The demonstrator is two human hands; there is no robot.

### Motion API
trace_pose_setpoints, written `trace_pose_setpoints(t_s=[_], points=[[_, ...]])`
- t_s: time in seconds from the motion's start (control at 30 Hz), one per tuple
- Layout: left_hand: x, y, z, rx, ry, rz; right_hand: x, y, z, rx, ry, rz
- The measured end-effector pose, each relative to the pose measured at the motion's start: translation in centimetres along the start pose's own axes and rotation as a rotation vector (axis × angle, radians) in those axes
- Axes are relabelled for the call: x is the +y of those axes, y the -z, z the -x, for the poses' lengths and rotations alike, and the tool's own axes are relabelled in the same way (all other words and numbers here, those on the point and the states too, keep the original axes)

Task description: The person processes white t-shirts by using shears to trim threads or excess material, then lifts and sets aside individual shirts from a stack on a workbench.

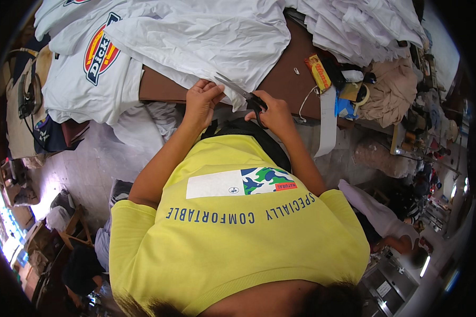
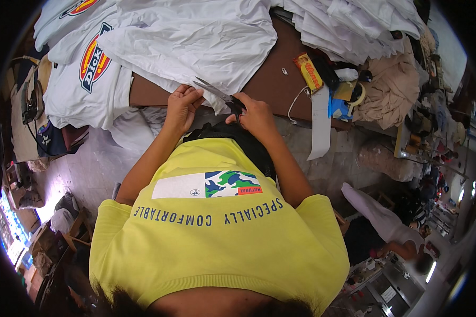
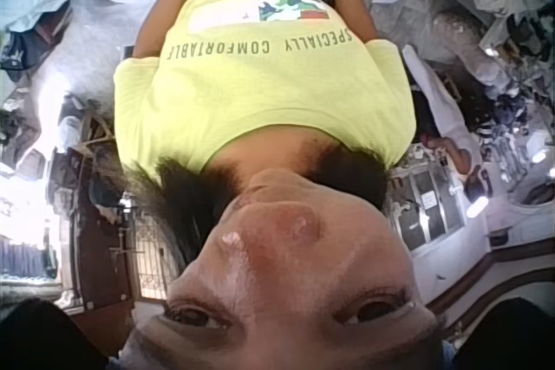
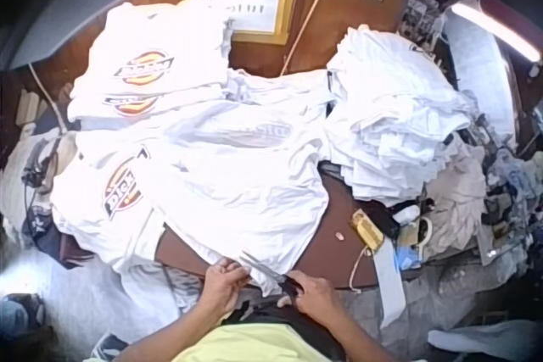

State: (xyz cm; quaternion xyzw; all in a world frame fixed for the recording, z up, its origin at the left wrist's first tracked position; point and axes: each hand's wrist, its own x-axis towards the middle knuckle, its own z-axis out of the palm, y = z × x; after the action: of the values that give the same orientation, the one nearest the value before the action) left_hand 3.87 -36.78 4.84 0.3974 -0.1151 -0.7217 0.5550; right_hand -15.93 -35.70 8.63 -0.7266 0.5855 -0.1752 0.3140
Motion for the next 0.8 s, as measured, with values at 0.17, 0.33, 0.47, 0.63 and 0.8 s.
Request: trace_pose_setpoints(t_s=[0.17,0.33,0.47,0.63,0.8], points=[[0.7,0.0,-0.2,0.033,0.013,0.017,0.9,-0.4,0.5,0.033,0.050,-0.027],[0.2,0.8,-0.5,0.018,-0.014,-0.018,-1.5,0.2,-0.5,-0.053,-0.065,0.057],[0.4,0.6,-0.1,0.012,-0.019,-0.029,-0.4,-0.4,-0.8,-0.043,-0.034,0.029],[1.3,0.7,-0.6,0.014,-0.010,0.045,1.0,-1.3,0.0,0.028,0.059,-0.042],[1.3,1.3,-0.8,0.021,-0.015,-0.006,-0.9,-0.7,-0.8,-0.016,-0.007,0.012]])
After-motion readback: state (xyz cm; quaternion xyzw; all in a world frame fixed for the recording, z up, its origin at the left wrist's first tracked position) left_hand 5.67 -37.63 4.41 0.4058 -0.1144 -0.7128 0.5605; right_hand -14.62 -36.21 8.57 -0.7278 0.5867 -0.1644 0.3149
